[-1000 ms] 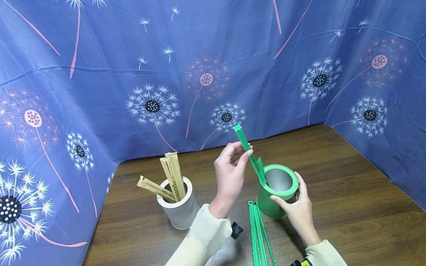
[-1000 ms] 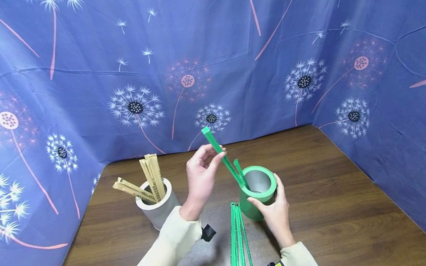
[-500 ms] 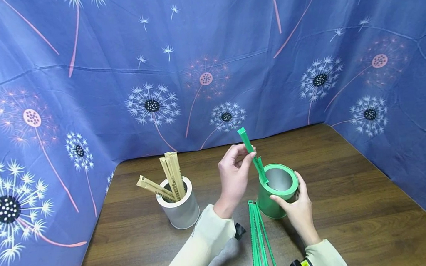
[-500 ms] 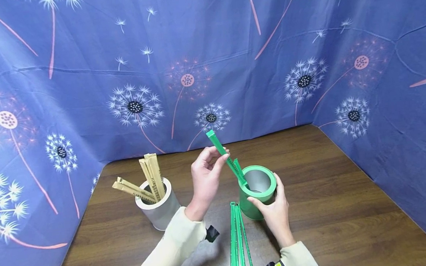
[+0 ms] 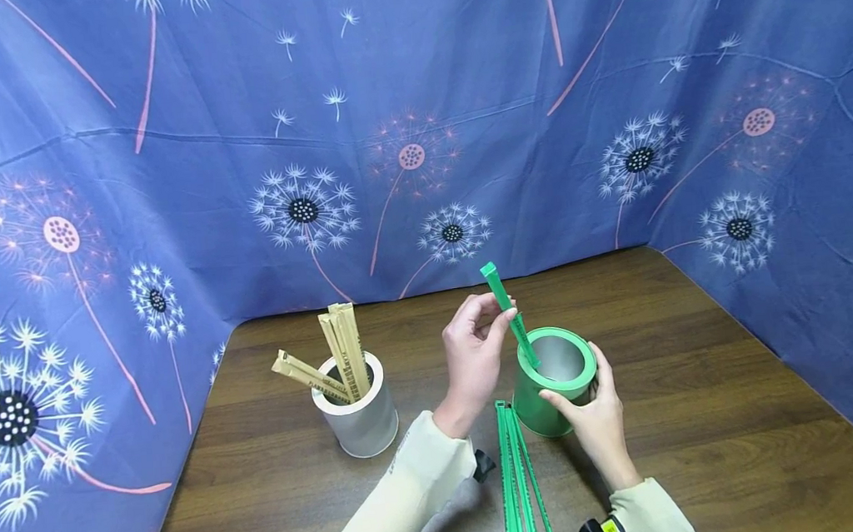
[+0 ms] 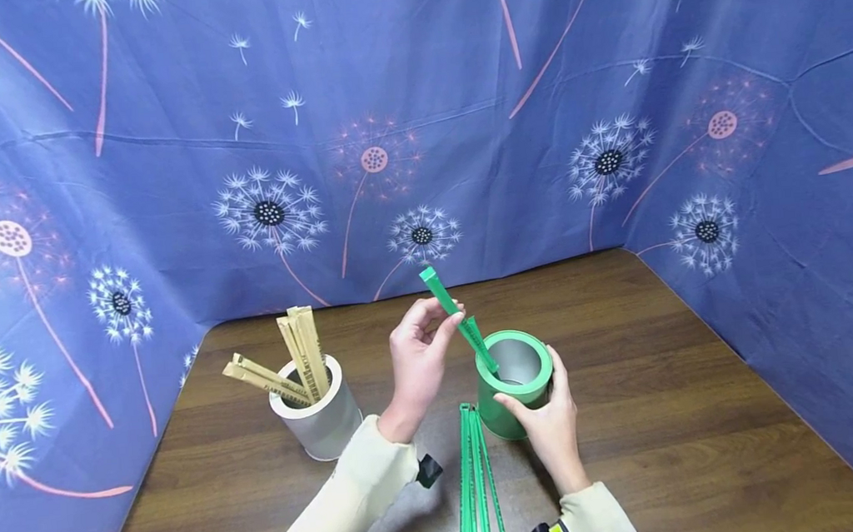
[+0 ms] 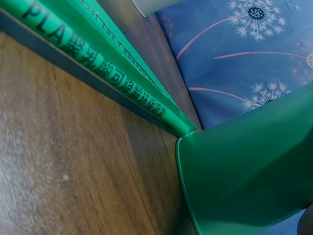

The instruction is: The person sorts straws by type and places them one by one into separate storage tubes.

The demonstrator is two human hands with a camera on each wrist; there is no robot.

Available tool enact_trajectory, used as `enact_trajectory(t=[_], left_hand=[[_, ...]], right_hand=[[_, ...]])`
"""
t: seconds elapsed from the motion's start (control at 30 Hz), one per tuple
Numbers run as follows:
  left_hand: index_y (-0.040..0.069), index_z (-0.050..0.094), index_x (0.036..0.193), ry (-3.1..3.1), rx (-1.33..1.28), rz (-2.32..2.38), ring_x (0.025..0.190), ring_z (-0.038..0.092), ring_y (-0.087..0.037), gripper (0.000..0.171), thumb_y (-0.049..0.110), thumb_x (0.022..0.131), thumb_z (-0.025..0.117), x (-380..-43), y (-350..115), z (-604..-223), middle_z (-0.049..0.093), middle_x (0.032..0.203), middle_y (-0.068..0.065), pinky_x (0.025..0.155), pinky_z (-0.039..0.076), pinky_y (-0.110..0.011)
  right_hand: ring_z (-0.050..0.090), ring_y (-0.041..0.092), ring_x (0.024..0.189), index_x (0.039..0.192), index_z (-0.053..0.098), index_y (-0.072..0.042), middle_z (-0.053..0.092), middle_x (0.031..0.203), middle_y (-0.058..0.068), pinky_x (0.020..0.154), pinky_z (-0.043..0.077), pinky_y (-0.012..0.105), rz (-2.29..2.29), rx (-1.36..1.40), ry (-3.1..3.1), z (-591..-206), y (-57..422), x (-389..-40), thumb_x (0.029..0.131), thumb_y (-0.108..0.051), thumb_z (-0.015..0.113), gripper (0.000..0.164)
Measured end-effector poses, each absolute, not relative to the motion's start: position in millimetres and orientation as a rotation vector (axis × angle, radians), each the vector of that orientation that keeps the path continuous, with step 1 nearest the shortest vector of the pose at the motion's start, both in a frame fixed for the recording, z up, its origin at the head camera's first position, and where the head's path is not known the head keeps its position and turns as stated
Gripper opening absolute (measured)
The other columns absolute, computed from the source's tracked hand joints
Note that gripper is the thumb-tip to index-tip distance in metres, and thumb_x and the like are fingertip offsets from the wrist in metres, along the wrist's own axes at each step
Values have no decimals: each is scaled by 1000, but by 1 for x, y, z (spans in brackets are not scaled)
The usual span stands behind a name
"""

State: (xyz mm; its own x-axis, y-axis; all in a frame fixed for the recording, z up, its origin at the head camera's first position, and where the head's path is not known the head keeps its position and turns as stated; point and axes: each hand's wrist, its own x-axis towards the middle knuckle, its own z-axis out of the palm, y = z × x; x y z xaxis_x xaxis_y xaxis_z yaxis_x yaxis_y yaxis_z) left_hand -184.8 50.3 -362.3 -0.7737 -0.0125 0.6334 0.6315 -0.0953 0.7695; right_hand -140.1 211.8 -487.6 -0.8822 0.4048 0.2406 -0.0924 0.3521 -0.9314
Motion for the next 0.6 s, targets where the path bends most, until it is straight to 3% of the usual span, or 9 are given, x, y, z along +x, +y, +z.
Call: enact_trajectory(t=[0.47, 0.6], left_hand=[[-2, 68, 101, -1788, -679, -1921, 89, 68, -31, 15, 3, 87, 68, -185, 57, -383, 68, 95, -22, 76, 59, -30], [-3, 68, 101, -1826, -684, -1921, 90, 69, -30, 16, 3, 86, 68, -186, 59, -389, 69, 95, -20, 77, 58, -29]], right_hand=[[43, 23, 134, 152, 25, -13, 42, 148, 8, 93, 28, -4, 1543, -271, -2169, -489, 211, -142, 70, -12, 86, 103], [43, 18, 132, 152, 25, -17, 43, 148, 7, 94, 29, -3, 1542, -283, -2165, -488, 210, -142, 70, -12, 86, 102]])
